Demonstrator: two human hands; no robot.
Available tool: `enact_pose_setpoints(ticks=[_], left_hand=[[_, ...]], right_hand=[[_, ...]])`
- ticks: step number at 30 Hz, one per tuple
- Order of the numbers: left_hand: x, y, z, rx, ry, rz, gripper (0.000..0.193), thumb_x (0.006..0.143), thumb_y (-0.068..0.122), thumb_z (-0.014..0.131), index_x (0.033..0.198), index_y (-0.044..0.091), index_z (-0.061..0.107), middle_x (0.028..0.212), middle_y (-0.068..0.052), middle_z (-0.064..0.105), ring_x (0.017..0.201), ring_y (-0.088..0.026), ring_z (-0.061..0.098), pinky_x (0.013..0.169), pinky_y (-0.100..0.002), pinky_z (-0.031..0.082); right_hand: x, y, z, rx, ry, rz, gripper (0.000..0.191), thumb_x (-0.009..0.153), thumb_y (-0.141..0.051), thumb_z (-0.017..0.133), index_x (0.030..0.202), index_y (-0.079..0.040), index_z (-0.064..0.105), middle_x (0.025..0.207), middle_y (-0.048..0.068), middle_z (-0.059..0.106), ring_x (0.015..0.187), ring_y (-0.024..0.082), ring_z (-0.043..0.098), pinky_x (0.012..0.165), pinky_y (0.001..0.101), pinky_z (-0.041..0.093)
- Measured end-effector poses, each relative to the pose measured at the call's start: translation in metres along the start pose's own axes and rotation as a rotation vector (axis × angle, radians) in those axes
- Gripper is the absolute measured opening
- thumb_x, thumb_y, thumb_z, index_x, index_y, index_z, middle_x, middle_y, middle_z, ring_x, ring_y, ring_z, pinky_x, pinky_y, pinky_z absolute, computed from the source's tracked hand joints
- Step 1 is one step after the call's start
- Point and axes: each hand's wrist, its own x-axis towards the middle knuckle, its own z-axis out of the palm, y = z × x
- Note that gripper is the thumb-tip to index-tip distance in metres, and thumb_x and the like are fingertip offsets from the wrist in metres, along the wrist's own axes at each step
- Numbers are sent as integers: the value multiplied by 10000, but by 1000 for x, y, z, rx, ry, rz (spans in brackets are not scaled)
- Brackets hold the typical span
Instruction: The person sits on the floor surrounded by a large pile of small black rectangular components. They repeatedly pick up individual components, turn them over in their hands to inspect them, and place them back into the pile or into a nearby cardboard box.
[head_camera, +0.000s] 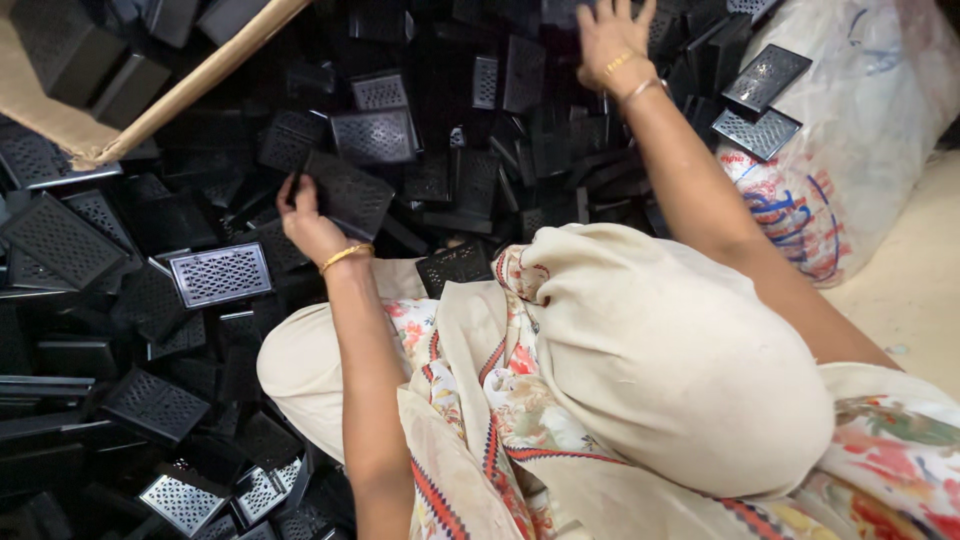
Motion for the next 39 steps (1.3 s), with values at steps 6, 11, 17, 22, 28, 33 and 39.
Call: enact_pose_setpoints(ticks=[6,11,17,22,28,33,39], left_hand=[[-10,16,9,-475,-296,-201,471,992,306,615,1335,-18,598,1319,-189,665,1232,-390,633,1136,-540,492],[-31,30,28,-478,-600,-204,740,970,505,557,1502,-7,505,1504,-220,524,1444,-447,482,1267,-591,387],[-39,34,37,-451,-718,-210,666,989,497,547,1558,165,442,1586,-231,470,1484,-441,451,1248,-605,357],[-45,1,46,-174,-671,-9,746,989,345,613,1637,196,274,1624,-180,378,1476,-389,411,1277,-575,325],[-68,-41,59,407,-784,149,860,1035,377,566,1690,103,81,1771,-102,107,1651,-291,124,1358,-413,103],[-66,-30,57,919,-742,517,804,1052,288,622,1693,104,173,1730,-127,279,1600,-294,296,1340,-429,216],[-72,-28,54,492,-760,387,750,1022,160,703,1642,85,288,1608,-102,405,1414,-223,478,1244,-385,405]], right_hand=[[-29,-3,10,667,-374,142,412,771,-249,818,1079,-38,643,1181,223,578,1128,451,534,926,539,490],[-23,-30,14,749,-454,34,418,854,-159,731,1206,-21,554,1179,266,585,1125,490,556,958,540,496],[-9,-63,0,1275,-124,28,490,1010,-164,724,1321,-47,364,1154,199,557,1108,430,597,989,493,538],[0,-142,-74,1946,-593,234,763,987,-577,463,1558,-127,229,1152,138,515,1019,312,581,913,425,526],[1,-183,-119,1697,-289,-10,779,1070,-711,268,1518,-80,357,1487,188,410,1438,335,422,1221,424,320],[5,-163,-125,1718,-236,-193,809,1090,-726,230,1592,-96,305,1507,181,410,1454,343,420,1262,437,305],[11,-154,-142,1645,-93,-293,846,1066,-751,308,1626,-118,327,1407,163,474,1296,302,522,1160,407,431]])
